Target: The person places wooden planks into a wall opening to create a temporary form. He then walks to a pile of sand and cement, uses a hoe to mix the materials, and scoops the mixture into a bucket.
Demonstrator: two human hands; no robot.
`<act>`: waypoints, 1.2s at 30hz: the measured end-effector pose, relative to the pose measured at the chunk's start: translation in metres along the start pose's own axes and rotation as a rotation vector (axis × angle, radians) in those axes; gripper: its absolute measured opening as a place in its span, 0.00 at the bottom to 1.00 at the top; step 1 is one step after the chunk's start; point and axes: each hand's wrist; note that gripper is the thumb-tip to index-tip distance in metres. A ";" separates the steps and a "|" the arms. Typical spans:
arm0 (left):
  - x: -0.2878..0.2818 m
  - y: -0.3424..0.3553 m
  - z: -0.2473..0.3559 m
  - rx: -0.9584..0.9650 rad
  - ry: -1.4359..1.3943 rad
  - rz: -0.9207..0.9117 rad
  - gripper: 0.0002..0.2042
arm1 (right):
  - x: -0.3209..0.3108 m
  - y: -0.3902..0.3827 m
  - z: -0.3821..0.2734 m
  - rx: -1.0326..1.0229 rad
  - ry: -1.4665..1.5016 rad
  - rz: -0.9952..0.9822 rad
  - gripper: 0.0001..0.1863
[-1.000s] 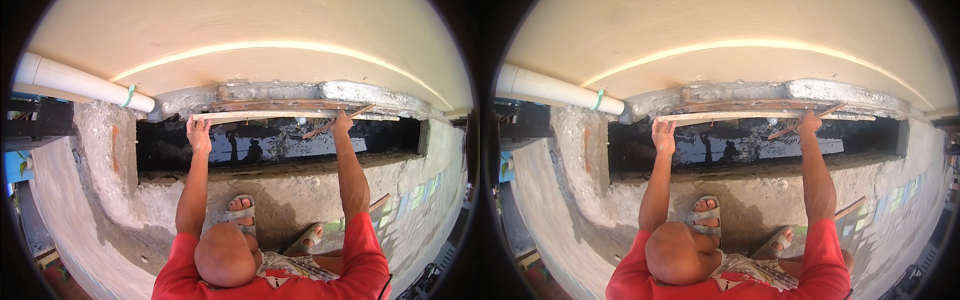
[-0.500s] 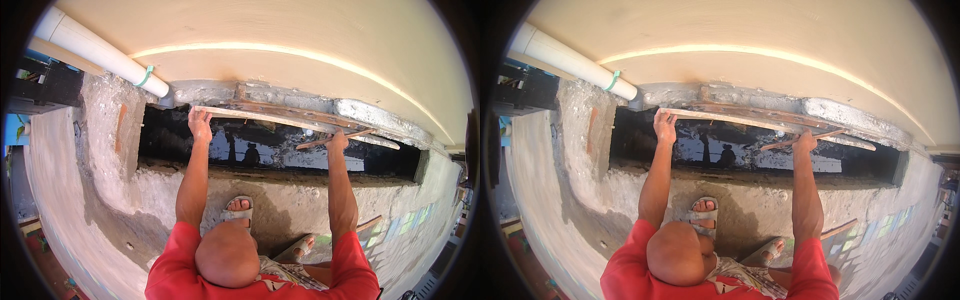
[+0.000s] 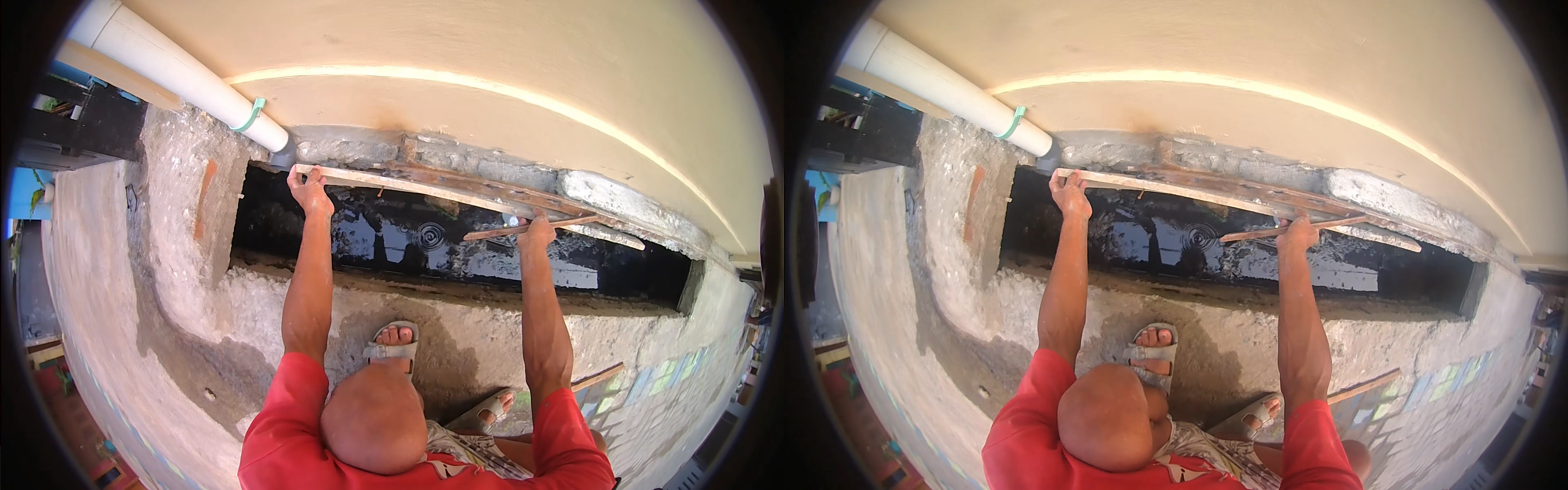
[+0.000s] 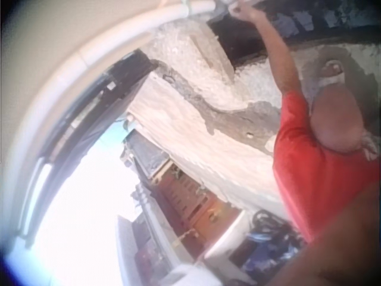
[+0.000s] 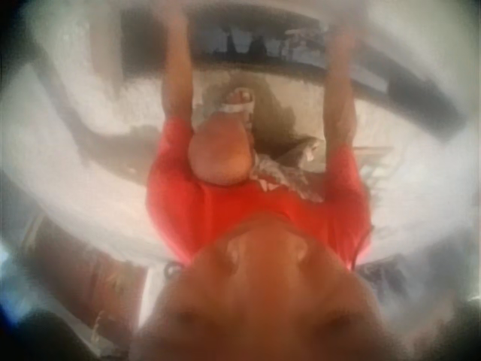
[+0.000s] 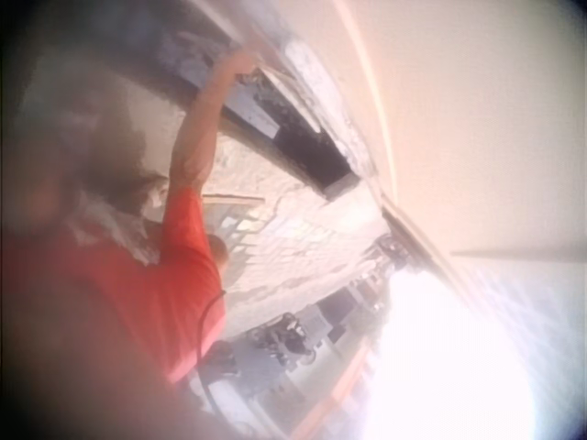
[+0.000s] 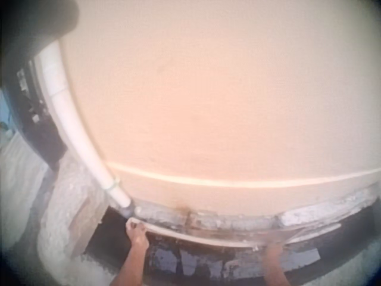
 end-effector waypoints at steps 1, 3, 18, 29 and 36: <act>-0.001 0.000 0.001 0.008 -0.040 -0.020 0.29 | 0.002 0.000 0.001 0.011 0.013 -0.029 0.18; -0.003 -0.008 -0.002 0.028 -0.110 -0.050 0.30 | 0.003 -0.005 -0.003 0.030 0.030 -0.014 0.18; 0.063 -0.122 -0.060 -0.610 -0.541 -0.297 0.50 | -0.014 0.015 0.004 0.049 0.007 -0.139 0.17; 0.066 -0.123 -0.078 -0.535 -0.517 -0.296 0.40 | 0.003 -0.005 0.000 0.012 0.079 -0.063 0.19; 0.071 -0.129 -0.071 -0.548 -0.417 -0.283 0.37 | 0.001 -0.011 -0.009 -0.003 0.090 0.025 0.21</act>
Point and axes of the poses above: each hand's wrist, its own y-axis towards the middle knuckle, its own x-axis out of the palm, z = x × y, and after that the axes turned 4 degrees about z, right-handed
